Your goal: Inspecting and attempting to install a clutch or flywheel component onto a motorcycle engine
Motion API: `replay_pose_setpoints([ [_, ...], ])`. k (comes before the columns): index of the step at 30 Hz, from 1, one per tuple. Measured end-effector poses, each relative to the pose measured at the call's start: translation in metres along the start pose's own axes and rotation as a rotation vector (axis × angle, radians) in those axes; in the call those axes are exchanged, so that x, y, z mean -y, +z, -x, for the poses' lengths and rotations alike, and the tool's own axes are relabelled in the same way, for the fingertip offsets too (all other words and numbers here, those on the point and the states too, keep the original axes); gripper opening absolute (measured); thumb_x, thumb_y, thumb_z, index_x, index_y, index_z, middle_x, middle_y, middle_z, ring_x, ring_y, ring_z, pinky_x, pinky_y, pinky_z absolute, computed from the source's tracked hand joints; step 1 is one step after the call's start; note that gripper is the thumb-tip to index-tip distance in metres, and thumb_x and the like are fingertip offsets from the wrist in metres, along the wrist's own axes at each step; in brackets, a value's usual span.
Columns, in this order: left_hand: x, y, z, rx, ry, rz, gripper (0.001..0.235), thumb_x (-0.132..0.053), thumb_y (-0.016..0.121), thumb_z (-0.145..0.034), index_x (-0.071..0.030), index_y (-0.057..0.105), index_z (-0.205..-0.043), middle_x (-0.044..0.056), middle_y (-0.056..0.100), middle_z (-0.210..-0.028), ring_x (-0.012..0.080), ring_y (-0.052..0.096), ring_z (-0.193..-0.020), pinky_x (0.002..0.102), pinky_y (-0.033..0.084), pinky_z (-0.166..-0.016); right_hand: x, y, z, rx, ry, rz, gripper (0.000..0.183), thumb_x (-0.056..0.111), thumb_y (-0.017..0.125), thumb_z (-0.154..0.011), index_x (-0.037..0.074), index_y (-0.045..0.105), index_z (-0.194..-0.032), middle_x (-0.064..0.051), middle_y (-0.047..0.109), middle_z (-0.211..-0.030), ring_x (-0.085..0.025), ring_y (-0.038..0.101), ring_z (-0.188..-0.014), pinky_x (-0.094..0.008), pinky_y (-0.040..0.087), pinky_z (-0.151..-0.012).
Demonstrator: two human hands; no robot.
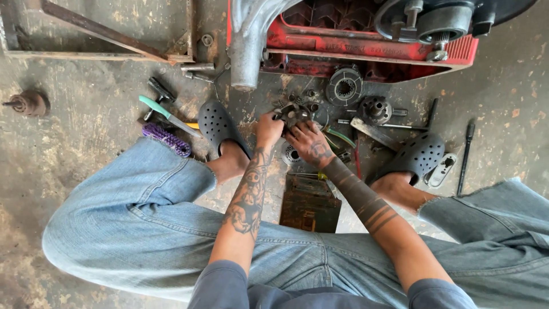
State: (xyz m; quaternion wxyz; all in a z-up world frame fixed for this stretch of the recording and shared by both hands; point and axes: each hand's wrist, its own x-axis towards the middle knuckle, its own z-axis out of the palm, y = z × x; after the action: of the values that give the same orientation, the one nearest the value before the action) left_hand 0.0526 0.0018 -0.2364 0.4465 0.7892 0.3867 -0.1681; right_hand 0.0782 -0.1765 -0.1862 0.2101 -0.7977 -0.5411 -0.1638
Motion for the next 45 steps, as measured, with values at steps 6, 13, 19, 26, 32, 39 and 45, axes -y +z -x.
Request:
replay_pose_setpoints([
  [6, 0.017, 0.017, -0.004, 0.002, -0.326, 0.405, 0.045, -0.035, 0.079, -0.068, -0.007, 0.078, -0.103, 0.015, 0.077, -0.097, 0.0337, 0.073, -0.100, 0.045, 0.058, -0.084, 0.004, -0.016, -0.016, 0.019, 0.006, 0.012, 0.019, 0.006, 0.061, -0.092, 0.010, 0.068, -0.109, -0.012, 0.062, -0.097, -0.030, 0.065, -0.096, -0.043, 0.045, -0.091],
  [13, 0.009, -0.023, 0.007, 0.314, -0.540, 0.882, 0.057, -0.028, 0.080, -0.086, 0.002, 0.056, -0.128, 0.019, 0.062, -0.120, 0.0356, 0.064, -0.115, 0.051, 0.052, -0.095, 0.008, -0.018, -0.019, 0.095, 0.066, -0.042, 0.015, 0.007, 0.060, -0.091, 0.012, 0.062, -0.105, -0.011, 0.057, -0.092, -0.029, 0.059, -0.083, -0.042, 0.042, -0.087],
  [19, 0.009, -0.006, -0.001, 0.415, -0.512, 0.963, 0.042, -0.030, 0.075, -0.088, -0.006, 0.057, -0.118, 0.006, 0.059, -0.108, 0.0248, 0.061, -0.105, 0.044, 0.051, -0.092, -0.006, 0.003, 0.004, 0.105, 0.212, -0.047, 0.013, 0.011, 0.060, -0.091, 0.012, 0.068, -0.101, -0.009, 0.066, -0.095, -0.029, 0.068, -0.091, -0.043, 0.045, -0.084],
  [26, 0.011, 0.015, -0.018, 0.365, -0.434, 1.030, 0.044, -0.028, 0.079, -0.086, -0.002, 0.061, -0.117, 0.013, 0.063, -0.104, 0.0322, 0.066, -0.096, 0.042, 0.057, -0.075, -0.016, 0.004, 0.014, 0.221, 0.672, -0.539, 0.042, 0.013, 0.073, -0.082, 0.001, 0.069, -0.122, -0.025, 0.071, -0.110, -0.047, 0.065, -0.110, -0.054, 0.047, -0.094],
  [32, -0.010, -0.003, 0.001, 0.270, -0.325, 0.943, 0.053, -0.027, 0.077, -0.090, 0.002, 0.057, -0.131, 0.021, 0.065, -0.116, 0.0377, 0.068, -0.107, 0.048, 0.059, -0.083, -0.019, 0.027, 0.025, 0.161, 1.157, -0.844, 0.044, 0.018, 0.077, -0.085, 0.007, 0.068, -0.127, -0.024, 0.073, -0.112, -0.045, 0.067, -0.113, -0.054, 0.053, -0.093],
  [39, -0.019, -0.002, 0.020, 0.162, -0.097, 0.439, 0.056, -0.046, 0.072, -0.089, -0.006, 0.068, -0.129, 0.021, 0.070, -0.121, 0.0369, 0.068, -0.114, 0.044, 0.061, -0.086, -0.040, 0.051, 0.050, -0.248, 1.525, -1.119, 0.047, 0.007, 0.075, -0.076, -0.003, 0.069, -0.122, -0.023, 0.070, -0.114, -0.036, 0.068, -0.111, -0.049, 0.051, -0.096],
  [45, -0.023, -0.014, 0.024, 0.150, -0.019, 0.085, 0.057, -0.052, 0.066, -0.086, -0.013, 0.068, -0.126, 0.015, 0.071, -0.123, 0.0329, 0.063, -0.123, 0.047, 0.051, -0.106, -0.079, 0.057, 0.077, -0.470, 1.694, -1.192, 0.044, 0.008, 0.069, -0.067, 0.002, 0.075, -0.110, -0.018, 0.071, -0.102, -0.036, 0.069, -0.096, -0.047, 0.058, -0.083],
])
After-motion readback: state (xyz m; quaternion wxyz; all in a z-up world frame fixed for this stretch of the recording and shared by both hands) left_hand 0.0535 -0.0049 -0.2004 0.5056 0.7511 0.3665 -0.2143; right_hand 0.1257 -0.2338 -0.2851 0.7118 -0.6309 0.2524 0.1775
